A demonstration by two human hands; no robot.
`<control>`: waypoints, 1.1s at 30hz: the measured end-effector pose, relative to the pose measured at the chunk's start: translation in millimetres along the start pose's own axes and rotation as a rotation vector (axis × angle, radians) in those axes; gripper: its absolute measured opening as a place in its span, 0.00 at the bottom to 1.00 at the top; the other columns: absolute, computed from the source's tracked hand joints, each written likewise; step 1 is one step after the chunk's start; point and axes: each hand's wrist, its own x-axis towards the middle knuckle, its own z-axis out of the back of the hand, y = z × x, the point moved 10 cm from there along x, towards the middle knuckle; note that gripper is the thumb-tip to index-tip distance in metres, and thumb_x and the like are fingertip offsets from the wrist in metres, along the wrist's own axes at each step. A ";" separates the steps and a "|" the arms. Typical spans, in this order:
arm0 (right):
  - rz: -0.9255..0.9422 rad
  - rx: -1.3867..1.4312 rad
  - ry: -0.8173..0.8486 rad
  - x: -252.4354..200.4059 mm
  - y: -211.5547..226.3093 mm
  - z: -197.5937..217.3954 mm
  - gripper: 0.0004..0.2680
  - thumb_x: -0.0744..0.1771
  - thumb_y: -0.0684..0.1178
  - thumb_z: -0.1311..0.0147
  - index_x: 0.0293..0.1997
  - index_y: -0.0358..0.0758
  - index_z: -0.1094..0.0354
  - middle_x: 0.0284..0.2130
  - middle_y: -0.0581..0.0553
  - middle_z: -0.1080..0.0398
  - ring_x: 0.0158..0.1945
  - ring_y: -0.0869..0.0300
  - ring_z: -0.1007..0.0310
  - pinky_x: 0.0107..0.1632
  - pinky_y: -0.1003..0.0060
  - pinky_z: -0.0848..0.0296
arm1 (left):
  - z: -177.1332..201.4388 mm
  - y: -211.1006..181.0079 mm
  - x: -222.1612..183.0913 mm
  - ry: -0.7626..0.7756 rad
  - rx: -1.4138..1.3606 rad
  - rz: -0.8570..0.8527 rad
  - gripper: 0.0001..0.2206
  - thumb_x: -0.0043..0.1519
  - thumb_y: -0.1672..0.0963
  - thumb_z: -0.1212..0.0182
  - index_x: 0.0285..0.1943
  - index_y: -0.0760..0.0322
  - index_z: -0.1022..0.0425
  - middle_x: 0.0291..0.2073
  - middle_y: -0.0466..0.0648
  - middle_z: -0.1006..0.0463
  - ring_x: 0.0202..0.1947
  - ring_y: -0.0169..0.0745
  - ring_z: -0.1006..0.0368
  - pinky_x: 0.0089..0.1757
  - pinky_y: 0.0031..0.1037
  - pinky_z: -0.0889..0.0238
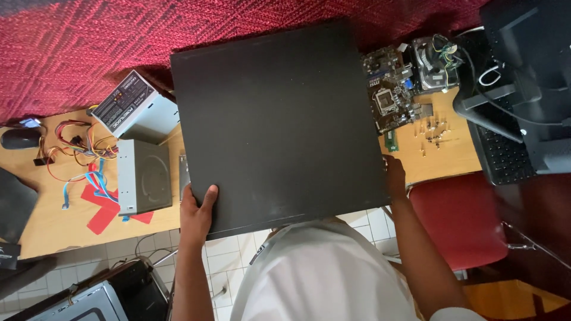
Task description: The person is seen placing a side panel onto a desktop computer case and then using a screwdriver to secure it.
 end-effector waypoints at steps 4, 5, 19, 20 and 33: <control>-0.076 0.081 -0.015 7.1 -25.1 -12.8 0.15 0.69 0.47 0.48 0.65 0.45 0.35 0.43 0.36 0.32 0.50 0.43 0.26 0.57 0.45 0.29 | -1.5 -0.6 0.3 0.009 -0.006 -0.030 0.22 0.66 0.50 0.34 0.61 0.70 0.30 0.37 0.63 0.25 0.40 0.57 0.28 0.43 0.48 0.33; -0.074 0.082 -0.014 9.8 -36.6 -15.7 0.15 0.69 0.47 0.48 0.65 0.45 0.35 0.43 0.36 0.32 0.50 0.43 0.26 0.57 0.45 0.29 | -1.8 -0.5 0.2 0.007 -0.005 -0.030 0.22 0.66 0.50 0.34 0.61 0.70 0.30 0.37 0.63 0.25 0.40 0.57 0.28 0.43 0.48 0.33; -0.107 0.906 -0.084 -26.0 136.1 153.8 0.06 0.74 0.49 0.49 0.53 0.39 0.34 0.47 0.37 0.30 0.45 0.49 0.22 0.50 0.55 0.21 | 2.4 13.1 9.7 0.000 -0.024 -0.021 0.22 0.64 0.49 0.33 0.61 0.66 0.29 0.41 0.65 0.22 0.44 0.61 0.25 0.46 0.52 0.31; -0.115 0.898 -0.094 -35.5 129.3 160.5 0.06 0.74 0.49 0.49 0.53 0.39 0.34 0.47 0.37 0.30 0.45 0.49 0.22 0.50 0.55 0.21 | 0.3 13.6 7.7 0.015 -0.025 -0.020 0.22 0.64 0.49 0.33 0.61 0.66 0.29 0.41 0.65 0.22 0.44 0.61 0.25 0.46 0.52 0.31; -0.256 0.259 0.662 -89.6 109.8 137.2 0.07 0.65 0.40 0.37 0.40 0.23 0.21 0.27 0.29 0.20 0.35 0.44 0.17 0.41 0.49 0.18 | -0.2 6.6 4.6 0.028 0.060 -0.016 0.24 0.66 0.48 0.35 0.64 0.66 0.32 0.41 0.65 0.23 0.43 0.62 0.25 0.44 0.51 0.31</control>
